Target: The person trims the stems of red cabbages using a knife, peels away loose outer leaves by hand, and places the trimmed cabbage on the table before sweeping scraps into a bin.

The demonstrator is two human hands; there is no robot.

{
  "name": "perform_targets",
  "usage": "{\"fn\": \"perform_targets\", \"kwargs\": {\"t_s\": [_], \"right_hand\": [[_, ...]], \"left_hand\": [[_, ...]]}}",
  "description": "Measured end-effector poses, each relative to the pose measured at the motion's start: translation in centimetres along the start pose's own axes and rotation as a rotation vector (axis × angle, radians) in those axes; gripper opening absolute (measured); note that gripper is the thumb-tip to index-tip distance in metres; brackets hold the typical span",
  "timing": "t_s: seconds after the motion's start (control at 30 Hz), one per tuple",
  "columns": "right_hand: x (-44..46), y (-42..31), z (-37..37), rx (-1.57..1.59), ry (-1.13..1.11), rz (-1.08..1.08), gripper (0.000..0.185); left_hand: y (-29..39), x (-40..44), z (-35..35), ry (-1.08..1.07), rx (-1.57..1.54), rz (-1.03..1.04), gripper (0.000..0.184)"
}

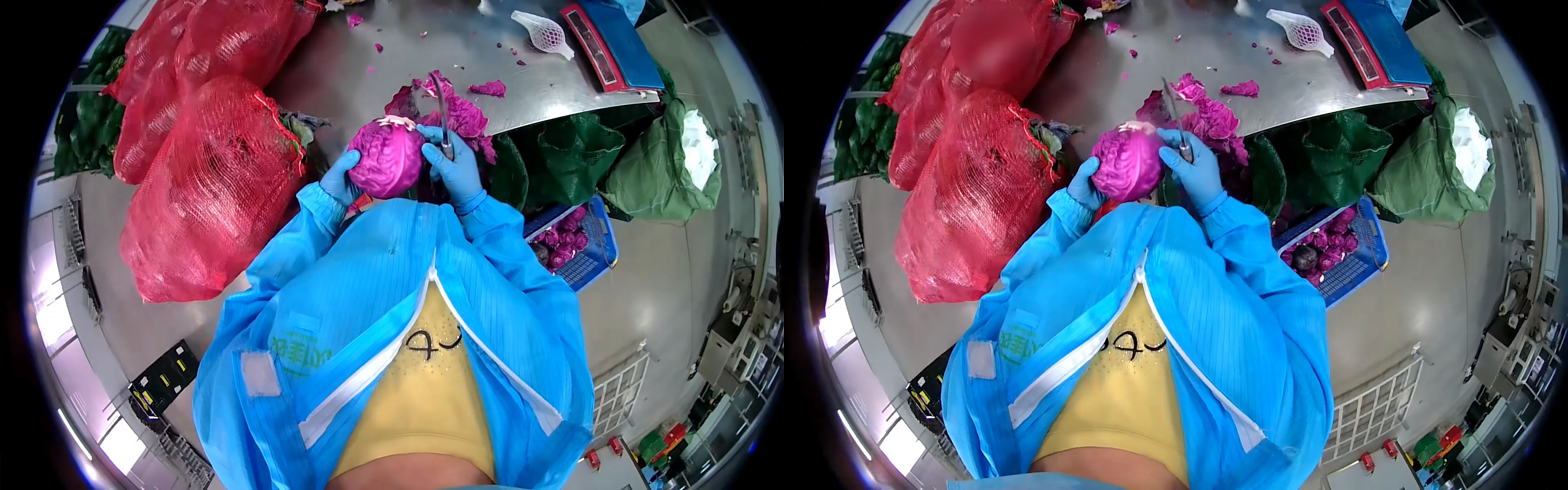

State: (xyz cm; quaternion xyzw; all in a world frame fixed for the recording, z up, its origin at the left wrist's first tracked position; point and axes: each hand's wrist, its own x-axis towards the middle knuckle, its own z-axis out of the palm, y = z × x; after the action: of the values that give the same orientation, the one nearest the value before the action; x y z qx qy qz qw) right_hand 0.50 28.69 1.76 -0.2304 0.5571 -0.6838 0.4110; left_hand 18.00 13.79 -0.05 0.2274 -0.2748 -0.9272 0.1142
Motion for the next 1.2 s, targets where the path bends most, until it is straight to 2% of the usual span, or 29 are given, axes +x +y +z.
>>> {"fn": "perform_targets", "kwargs": {"t_s": [0.03, 0.07, 0.17, 0.23, 0.27, 0.33, 0.37, 0.47, 0.5, 0.53, 0.6, 0.63, 0.7, 0.73, 0.8, 0.87, 0.93, 1.2], "right_hand": [[-0.1, -0.5, 0.0, -0.104, 0.019, -0.036, 0.041], [0.2, -1.1, 0.0, -0.234, 0.035, -0.202, 0.046], [1.1, -2.9, -0.9, -0.355, -0.003, -0.243, 0.045], [1.3, -4.7, -1.2, -0.671, -0.123, -0.308, 0.043], [1.3, -5.4, -1.3, -0.672, -0.118, -0.305, 0.043], [1.0, -6.1, -1.5, -0.946, -0.206, -0.484, 0.037], [0.9, -6.0, -1.5, -0.945, -0.204, -0.479, 0.037], [0.6, -5.3, -1.4, -1.216, -0.229, -0.721, 0.023], [1.1, -4.5, -1.4, -0.928, -0.043, -0.688, 0.018], [0.9, -3.7, -1.3, -0.716, 0.176, -0.455, 0.019], [0.5, -3.8, -2.0, -0.820, 0.253, -0.362, 0.024], [-0.1, -4.2, -2.0, -0.819, 0.248, -0.353, 0.024], [-1.3, -5.3, -1.9, -0.956, 0.143, -0.182, 0.029], [-1.8, -5.4, -1.9, -0.955, 0.144, -0.182, 0.029], [-3.0, -5.5, -2.1, -1.048, 0.028, -0.402, 0.031], [-4.1, -5.7, -2.1, -1.078, -0.034, -0.387, 0.031], [-5.0, -6.2, -1.8, -1.164, -0.104, -0.188, 0.030], [-5.0, -6.1, -1.5, -1.237, -0.095, -0.221, 0.028]], "left_hand": [[0.3, 0.0, 0.8, -0.065, 0.045, -0.006, 0.083], [0.4, 0.1, 1.1, -0.066, 0.044, -0.008, 0.083], [0.1, 0.5, 1.7, -0.164, 0.187, 0.027, 0.091], [0.0, 0.6, 1.7, -0.181, 0.196, 0.030, 0.092], [0.0, 0.8, 1.7, -0.199, 0.209, 0.036, 0.092], [0.6, 1.1, 1.2, -0.248, 0.267, -0.034, 0.092], [0.8, 1.2, 1.1, -0.296, 0.327, -0.094, 0.092], [-0.3, 1.0, 1.6, -0.229, 0.261, -0.073, 0.093], [-0.5, 1.1, 1.8, -0.198, 0.230, -0.057, 0.094], [-0.6, 1.0, 1.8, -0.200, 0.231, -0.062, 0.094], [-0.8, 0.7, 1.7, -0.207, 0.268, -0.018, 0.095], [-0.8, 0.7, 1.7, -0.204, 0.263, -0.031, 0.095], [-0.8, 0.4, 1.9, -0.185, 0.270, -0.017, 0.095], [-0.7, 0.5, 2.0, -0.173, 0.278, 0.005, 0.095], [-0.8, 0.5, 1.9, -0.171, 0.255, -0.002, 0.095], [-0.8, 0.3, 1.9, -0.135, 0.231, -0.007, 0.094], [-0.8, 0.2, 2.0, -0.139, 0.224, -0.011, 0.094], [-0.8, 0.4, 2.7, -0.155, 0.209, -0.028, 0.094]]}}
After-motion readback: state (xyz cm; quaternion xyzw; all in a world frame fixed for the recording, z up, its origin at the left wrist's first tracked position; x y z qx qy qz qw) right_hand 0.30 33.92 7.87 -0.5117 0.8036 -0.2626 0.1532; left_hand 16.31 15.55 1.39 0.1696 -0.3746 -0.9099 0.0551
